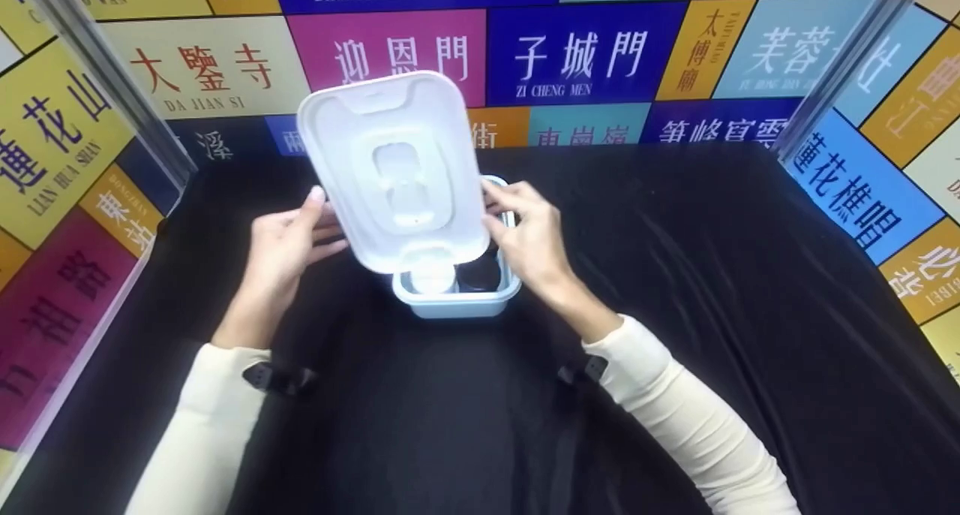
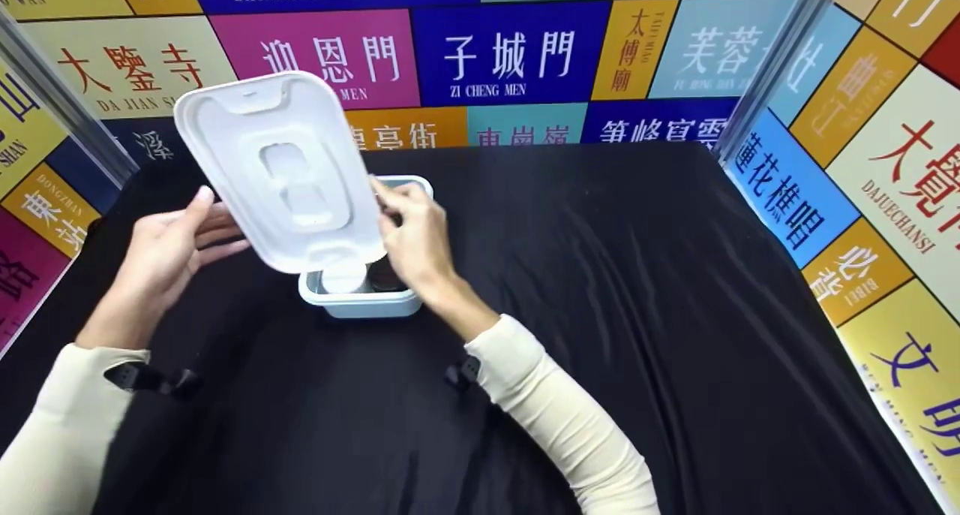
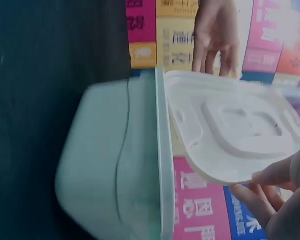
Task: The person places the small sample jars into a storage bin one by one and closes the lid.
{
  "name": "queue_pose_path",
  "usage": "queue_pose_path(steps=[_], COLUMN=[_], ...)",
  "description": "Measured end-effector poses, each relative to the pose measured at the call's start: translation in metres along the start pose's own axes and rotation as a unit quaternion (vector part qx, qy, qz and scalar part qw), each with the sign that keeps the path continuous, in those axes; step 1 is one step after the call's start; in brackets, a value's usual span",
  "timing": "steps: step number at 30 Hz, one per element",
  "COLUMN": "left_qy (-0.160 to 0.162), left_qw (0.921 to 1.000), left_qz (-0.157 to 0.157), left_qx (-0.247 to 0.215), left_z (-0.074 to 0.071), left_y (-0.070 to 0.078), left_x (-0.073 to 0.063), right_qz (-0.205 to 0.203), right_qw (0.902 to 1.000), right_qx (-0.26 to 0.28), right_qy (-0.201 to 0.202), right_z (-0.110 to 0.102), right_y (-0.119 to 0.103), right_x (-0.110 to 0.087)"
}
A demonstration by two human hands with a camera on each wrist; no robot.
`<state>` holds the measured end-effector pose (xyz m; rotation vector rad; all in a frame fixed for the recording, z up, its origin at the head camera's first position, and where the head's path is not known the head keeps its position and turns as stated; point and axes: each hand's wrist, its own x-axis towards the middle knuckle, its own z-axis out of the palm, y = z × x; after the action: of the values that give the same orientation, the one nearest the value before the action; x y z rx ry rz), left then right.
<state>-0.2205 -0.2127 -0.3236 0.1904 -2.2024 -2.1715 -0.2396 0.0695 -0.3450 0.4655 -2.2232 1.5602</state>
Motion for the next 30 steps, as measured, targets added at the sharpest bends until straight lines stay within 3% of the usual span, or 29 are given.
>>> queue_pose_path(steps=[4,9,14,19,22,26,28,30], left_qy=[-0.09,-0.19,-0.227,-0.233,-0.233,-0.225,-0.215,-0.21], left_qw=[0.9954,0.9774,0.9651,0.9629,0.9655,0.9703,0.9718,0.9713], left_qz=[-0.032,-0.074,-0.104,-0.097,-0.066,0.0,0.031,0.055], left_qx=[-0.002,-0.055,-0.078,-0.094,-0.096,-0.09,-0.092,-0.097], left_z=[0.006,0.008,0.013,0.016,0.017,0.021,0.023,0.024], left_y=[0.014,0.023,0.016,0.006,0.002,-0.004,-0.007,-0.012], left_x=[-0.004,-0.002,0.002,0.002,0.0,-0.001,-0.003,-0.004], right_qz=[-0.014,-0.045,-0.095,-0.116,-0.08,0.004,0.041,0.068], right_qw=[0.9994,0.9949,0.9875,0.9824,0.9903,0.9995,0.9953,0.9836], right_qx=[0.008,0.054,0.041,-0.009,-0.008,0.025,0.078,0.135], right_qy=[0.032,0.073,0.119,0.146,0.113,0.018,-0.041,-0.098], right_z=[-0.008,-0.014,-0.013,-0.013,-0.016,-0.028,-0.035,-0.042], right_y=[0.009,0.019,0.029,0.03,0.025,0.014,0.01,0.009], right_x=[0.007,0.011,0.011,0.011,0.009,0.004,0.002,0.001])
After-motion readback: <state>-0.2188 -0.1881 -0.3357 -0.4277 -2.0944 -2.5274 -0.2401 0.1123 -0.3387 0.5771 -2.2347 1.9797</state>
